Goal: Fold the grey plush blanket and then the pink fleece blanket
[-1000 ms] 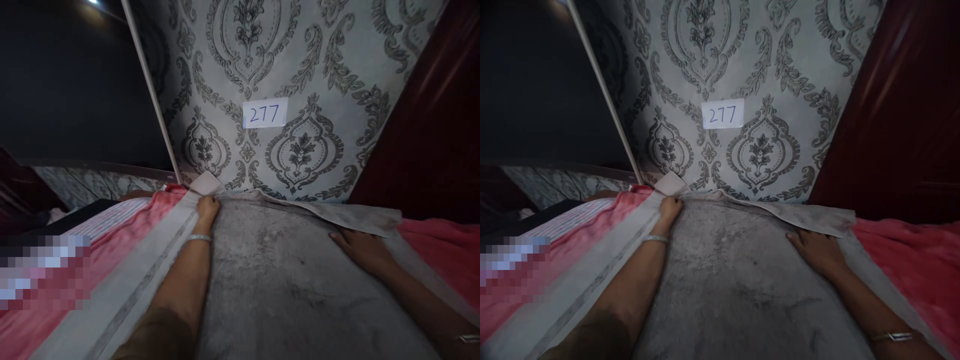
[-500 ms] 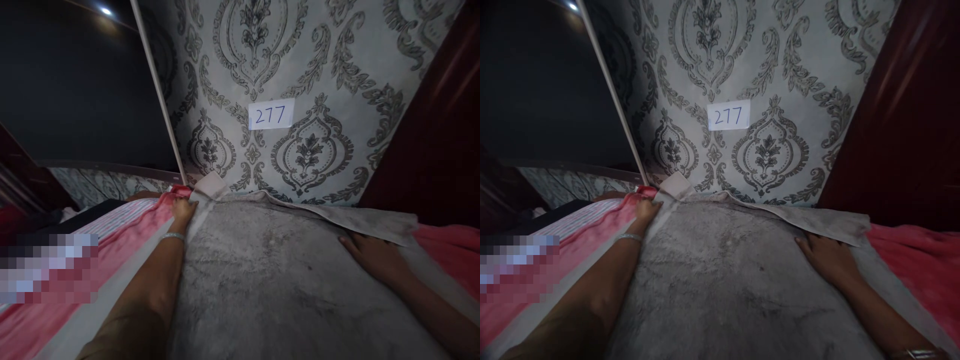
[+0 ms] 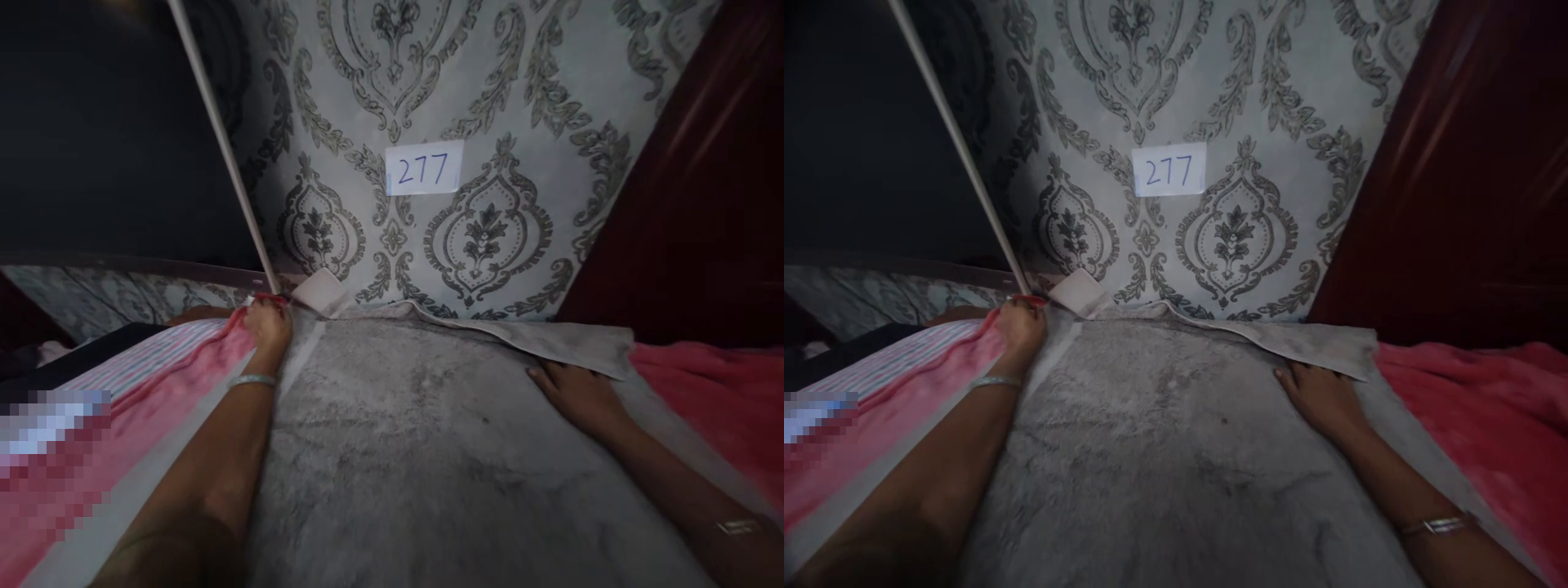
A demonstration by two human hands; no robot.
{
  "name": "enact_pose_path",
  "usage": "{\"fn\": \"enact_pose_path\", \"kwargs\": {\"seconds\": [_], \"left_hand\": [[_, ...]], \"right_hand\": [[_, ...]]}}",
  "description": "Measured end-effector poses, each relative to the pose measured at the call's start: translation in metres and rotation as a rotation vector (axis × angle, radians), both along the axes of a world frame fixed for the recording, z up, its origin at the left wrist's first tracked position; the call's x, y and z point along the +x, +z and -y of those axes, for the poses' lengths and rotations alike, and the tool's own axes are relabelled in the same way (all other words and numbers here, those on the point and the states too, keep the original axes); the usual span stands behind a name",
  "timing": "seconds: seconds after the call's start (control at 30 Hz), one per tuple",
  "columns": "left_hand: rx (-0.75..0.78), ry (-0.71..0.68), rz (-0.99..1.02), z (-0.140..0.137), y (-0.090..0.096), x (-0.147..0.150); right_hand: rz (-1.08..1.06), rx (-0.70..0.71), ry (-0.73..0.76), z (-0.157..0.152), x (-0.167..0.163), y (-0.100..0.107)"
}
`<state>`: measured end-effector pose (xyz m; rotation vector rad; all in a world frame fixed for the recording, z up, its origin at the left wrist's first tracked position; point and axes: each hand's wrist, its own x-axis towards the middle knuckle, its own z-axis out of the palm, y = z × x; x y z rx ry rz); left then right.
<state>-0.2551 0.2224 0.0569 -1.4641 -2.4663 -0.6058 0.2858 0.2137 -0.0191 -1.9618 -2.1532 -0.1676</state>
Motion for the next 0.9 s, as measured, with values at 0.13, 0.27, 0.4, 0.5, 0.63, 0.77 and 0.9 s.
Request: {"fn": "enact_pose_path", "kwargs": {"seconds": [0.13,0.27,0.4,0.5,0.63,0.77,0.9], "left_hand": [[-0.142,-0.343,-0.129,-0.011,0.009,0.044],[-0.216,-0.770,-0.204,-0.027,-0.005,0.095],[-0.132,-0.895,-0.227,-0.033,-0.030,0.109],[-0.123,-0.871,-0.281,-0.035,-0.039,0.103],[-0.159,-0.871,-0.398,-0.035,-0.037,0.106],[-0.329,-0.850,-0.320,-0.019,-0.028,0.110],[-0.434,-0.827,-0.207,0.033,-0.025,0.076]], "right_hand": [[-0.137,0.083,0.295,0.010,-0.010,0.007],[-0.137,-0.046,0.454,0.012,-0.013,0.006],[-0.142,-0.062,0.245,0.006,-0.005,0.006],[-0.085,-0.084,0.213,0.007,-0.002,0.010],[0.024,-0.113,0.178,0.015,-0.009,0.017],[0.026,-0.190,0.126,0.020,-0.017,0.025],[0.010,-0.257,0.030,0.041,-0.006,0.032]]}}
